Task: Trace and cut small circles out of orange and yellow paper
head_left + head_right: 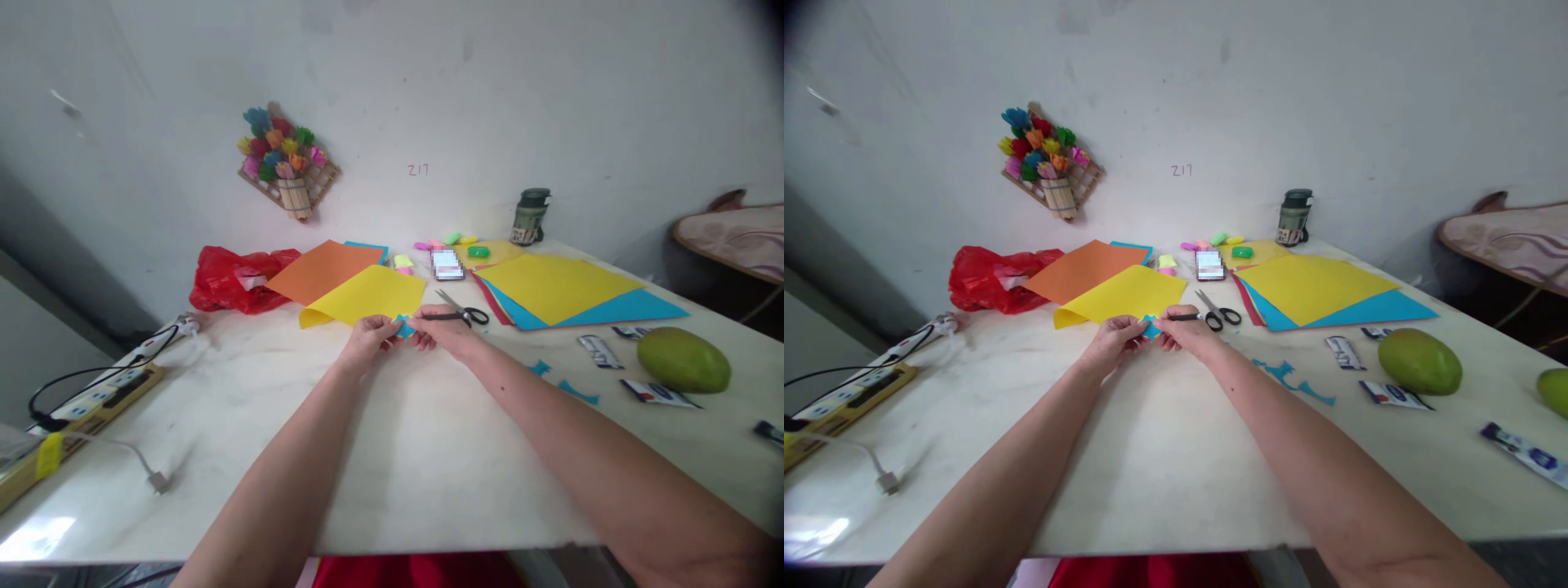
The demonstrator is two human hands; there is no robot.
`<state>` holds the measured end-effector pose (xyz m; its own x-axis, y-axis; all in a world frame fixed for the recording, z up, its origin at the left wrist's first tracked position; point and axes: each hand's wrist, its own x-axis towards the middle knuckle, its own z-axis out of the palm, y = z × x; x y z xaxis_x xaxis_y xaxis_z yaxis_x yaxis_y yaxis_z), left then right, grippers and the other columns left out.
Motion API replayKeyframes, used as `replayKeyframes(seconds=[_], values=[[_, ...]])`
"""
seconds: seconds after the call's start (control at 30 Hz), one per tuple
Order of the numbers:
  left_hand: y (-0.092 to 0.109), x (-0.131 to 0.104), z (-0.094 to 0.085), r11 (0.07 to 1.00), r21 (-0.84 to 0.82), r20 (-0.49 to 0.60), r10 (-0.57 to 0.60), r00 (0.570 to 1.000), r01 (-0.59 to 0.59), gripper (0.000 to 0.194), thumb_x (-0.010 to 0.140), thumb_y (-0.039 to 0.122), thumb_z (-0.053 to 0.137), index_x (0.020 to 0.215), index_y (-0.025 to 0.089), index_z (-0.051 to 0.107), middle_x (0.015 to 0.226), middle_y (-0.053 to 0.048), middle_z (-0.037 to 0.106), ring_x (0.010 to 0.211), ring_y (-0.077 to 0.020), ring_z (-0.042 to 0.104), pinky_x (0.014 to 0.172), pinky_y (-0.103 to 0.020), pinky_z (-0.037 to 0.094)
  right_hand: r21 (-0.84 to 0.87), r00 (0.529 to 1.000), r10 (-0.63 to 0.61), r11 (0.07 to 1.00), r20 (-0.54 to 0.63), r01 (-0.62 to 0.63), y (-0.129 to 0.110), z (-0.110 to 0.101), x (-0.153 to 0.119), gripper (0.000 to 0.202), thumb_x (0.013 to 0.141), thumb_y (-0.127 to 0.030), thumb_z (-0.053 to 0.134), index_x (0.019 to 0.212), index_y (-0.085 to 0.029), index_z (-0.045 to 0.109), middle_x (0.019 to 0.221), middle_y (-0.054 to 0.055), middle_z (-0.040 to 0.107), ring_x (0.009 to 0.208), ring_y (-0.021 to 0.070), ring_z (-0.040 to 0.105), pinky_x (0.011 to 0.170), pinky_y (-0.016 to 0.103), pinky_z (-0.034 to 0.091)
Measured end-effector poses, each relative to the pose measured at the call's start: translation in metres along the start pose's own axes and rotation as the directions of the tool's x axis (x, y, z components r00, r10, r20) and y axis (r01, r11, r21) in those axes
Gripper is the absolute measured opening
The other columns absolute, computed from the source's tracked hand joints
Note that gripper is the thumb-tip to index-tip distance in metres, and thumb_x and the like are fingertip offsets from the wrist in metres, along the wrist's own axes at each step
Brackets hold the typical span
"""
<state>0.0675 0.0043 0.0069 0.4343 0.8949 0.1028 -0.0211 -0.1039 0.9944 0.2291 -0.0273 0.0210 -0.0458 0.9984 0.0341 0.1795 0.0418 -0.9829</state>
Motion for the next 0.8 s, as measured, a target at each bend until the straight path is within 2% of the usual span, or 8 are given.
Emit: replayKeyframes(seconds=[0.27,0.5,0.8], values=[[0.0,0.0,-0.0003,0.999,0.02,-0.005,0.031,1.0,-0.031,0.034,0.066,0.046,0.065,0.062,0.014,0.054,0.054,-0.001,0.058,0.047,-0.0082,0.05,0.048,-0.02,0.037,0.037,0.999,-0.02,0.999,0.032,0.019,-0.0023,-0.0013,-0.0006,0.025,0.074,-0.039,0.057,0.065,-0.016,0.054,0.052,0.001,0.062,0.04,0.0089,0.055,0.037,0.017,0.038],[-0.0018,0.0004,0.0003,1.0,-0.011,-0.015,0.022,1.0,-0.022,0.033,0.065,0.045,0.067,0.062,0.014,0.054,0.055,-0.002,0.059,0.049,-0.0094,0.052,0.052,-0.022,0.041,-0.005,1.0,-0.015,1.0,-0.015,0.015,0.0008,-0.0008,0.0005,0.016,0.074,-0.029,0.058,0.066,-0.016,0.055,0.048,-0.001,0.06,0.036,0.0074,0.052,0.035,0.015,0.035],[0.0022,-0.0006,0.0026,1.0,-0.015,-0.03,-0.009,1.0,0.009,0.035,0.061,0.045,0.069,0.061,0.014,0.052,0.055,-0.001,0.058,0.05,-0.0101,0.054,0.052,-0.022,0.043,-0.013,0.999,-0.007,1.0,-0.034,0.006,0.0032,-0.0004,0.0024,0.017,0.073,-0.032,0.059,0.067,-0.016,0.056,0.047,-0.001,0.06,0.036,0.0074,0.052,0.034,0.015,0.034]])
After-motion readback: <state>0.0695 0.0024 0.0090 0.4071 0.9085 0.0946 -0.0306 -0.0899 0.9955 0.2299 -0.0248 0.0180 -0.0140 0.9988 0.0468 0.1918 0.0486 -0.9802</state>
